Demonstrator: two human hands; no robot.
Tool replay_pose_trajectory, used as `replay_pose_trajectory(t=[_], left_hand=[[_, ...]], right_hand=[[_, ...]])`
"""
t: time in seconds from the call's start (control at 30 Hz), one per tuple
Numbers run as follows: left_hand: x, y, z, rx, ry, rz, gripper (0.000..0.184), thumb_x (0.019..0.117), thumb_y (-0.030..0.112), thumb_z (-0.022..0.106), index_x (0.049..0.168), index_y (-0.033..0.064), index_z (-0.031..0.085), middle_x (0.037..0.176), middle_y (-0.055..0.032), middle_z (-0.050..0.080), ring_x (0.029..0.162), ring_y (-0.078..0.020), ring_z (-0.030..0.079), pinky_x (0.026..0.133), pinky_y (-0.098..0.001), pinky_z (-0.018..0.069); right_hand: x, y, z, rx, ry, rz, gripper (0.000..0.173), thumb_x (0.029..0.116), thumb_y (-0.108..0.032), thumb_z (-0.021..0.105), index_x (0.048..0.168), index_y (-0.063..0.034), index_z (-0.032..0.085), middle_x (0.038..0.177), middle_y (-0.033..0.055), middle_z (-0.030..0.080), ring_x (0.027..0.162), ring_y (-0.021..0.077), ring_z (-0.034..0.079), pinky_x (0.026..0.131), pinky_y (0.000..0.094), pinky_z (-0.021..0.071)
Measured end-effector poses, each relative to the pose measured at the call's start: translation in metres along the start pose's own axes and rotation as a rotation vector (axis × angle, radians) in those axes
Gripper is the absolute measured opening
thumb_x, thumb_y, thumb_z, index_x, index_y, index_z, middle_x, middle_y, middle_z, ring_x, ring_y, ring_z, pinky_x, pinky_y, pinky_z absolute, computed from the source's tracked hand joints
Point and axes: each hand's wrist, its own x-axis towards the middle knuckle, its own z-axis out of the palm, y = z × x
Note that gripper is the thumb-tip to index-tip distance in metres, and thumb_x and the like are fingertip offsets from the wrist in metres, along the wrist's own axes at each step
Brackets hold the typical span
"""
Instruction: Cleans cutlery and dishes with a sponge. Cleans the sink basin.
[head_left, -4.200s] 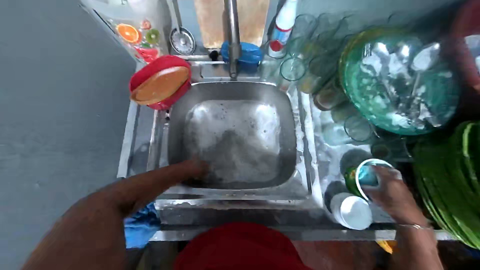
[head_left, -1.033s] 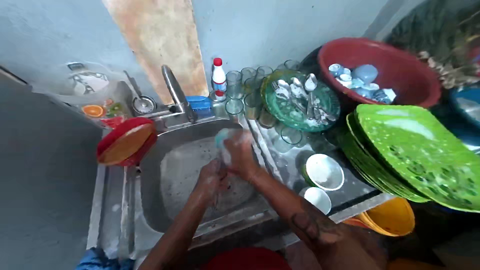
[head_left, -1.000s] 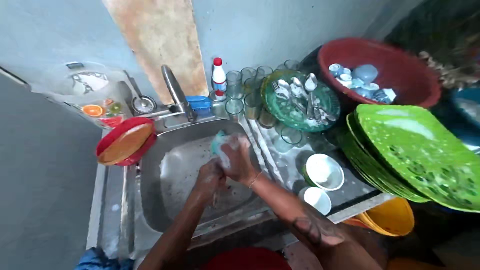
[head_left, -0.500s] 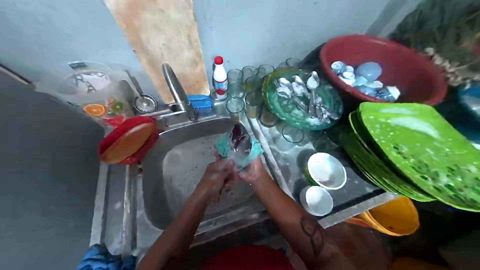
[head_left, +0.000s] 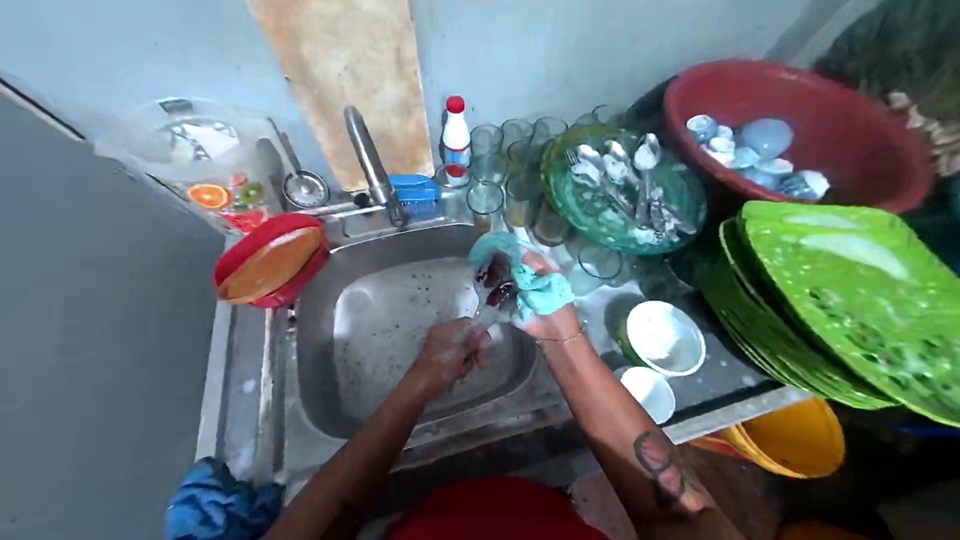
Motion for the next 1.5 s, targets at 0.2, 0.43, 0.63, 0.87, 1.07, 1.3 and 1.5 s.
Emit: replay_pose_trajectory(t=[0.2,0.43,0.63,0.87,1.07,1.3,1.5], left_hand=[[0.006,0.02,0.002,0.025,0.055,-0.031,0.021,0.108,0.013,0.045,0.101,-0.0005,0.06,0.067,0.0036,0.061,0.049,0.0006,0.047,0.047,-0.0153,0.0407],[0.002,-0.011,0.003,0.006,0.083,-0.113,0.026,0.11,0.016,0.042,0.107,-0.0015,0.061,0.07,0.0022,0.06,0.047,-0.0011,0.045,0.044,-0.0164,0.0385],[0.015,0.002,-0.002,-0.129,0.195,0.001,0.023,0.1078,0.008,0.044,0.118,-0.0045,0.059,0.087,-0.0013,0.065,0.061,-0.0037,0.055,0.058,-0.019,0.0489],[0.0,0.013,-0.018,0.248,-0.038,-0.157,0.025,0.1019,-0.002,0.049,0.125,-0.0084,0.057,0.108,-0.0121,0.065,0.093,-0.0097,0.064,0.083,-0.0283,0.0566],[-0.017,0.048,-0.064,0.648,0.07,0.02,0.026,0.1034,0.016,0.057,0.106,-0.0073,0.069,0.097,-0.016,0.071,0.089,-0.0194,0.067,0.088,-0.0395,0.0549],[0.029,0.028,-0.039,-0.127,0.189,0.225,0.031,0.1062,0.018,0.048,0.134,0.0076,0.054,0.117,-0.0063,0.071,0.104,-0.0147,0.069,0.089,-0.0329,0.0569],[0.039,0.022,-0.031,-0.266,0.357,0.139,0.033,0.1107,0.024,0.04,0.121,0.0005,0.061,0.103,-0.0071,0.072,0.089,-0.0132,0.069,0.08,-0.032,0.059]], right_hand=[[-0.017,0.017,0.019,0.369,0.25,0.304,0.049,0.1117,-0.039,0.017,0.096,-0.0144,0.056,0.07,0.0006,0.061,0.061,0.0113,0.062,0.055,0.029,0.0539],[0.015,-0.044,0.006,0.054,-0.041,-0.088,0.034,0.108,-0.021,0.029,0.115,-0.0138,0.061,0.095,-0.0035,0.071,0.082,0.0045,0.068,0.07,0.0232,0.0589],[-0.005,0.02,-0.013,0.098,0.177,0.256,0.04,0.1111,-0.044,0.029,0.121,-0.017,0.057,0.094,-0.0004,0.066,0.08,0.0102,0.065,0.067,0.0284,0.056],[-0.02,0.036,0.016,-0.175,0.085,0.45,0.027,0.0915,0.005,0.067,0.117,0.0018,0.059,0.092,0.0085,0.07,0.079,0.014,0.069,0.072,0.0316,0.0605],[-0.017,0.026,0.017,-0.116,0.077,0.391,0.033,0.0949,0.004,0.063,0.127,-0.0018,0.055,0.097,0.0091,0.07,0.082,0.0157,0.069,0.074,0.0334,0.0602],[-0.016,0.028,0.038,-0.266,-0.048,0.488,0.028,0.0974,-0.004,0.062,0.125,-0.0014,0.056,0.092,0.0053,0.066,0.076,0.0093,0.065,0.069,0.0263,0.0579],[-0.012,0.04,0.034,-0.466,-0.048,0.486,0.046,0.0947,-0.014,0.072,0.134,0.0001,0.054,0.104,0.0115,0.068,0.087,0.0139,0.068,0.078,0.0316,0.0593]])
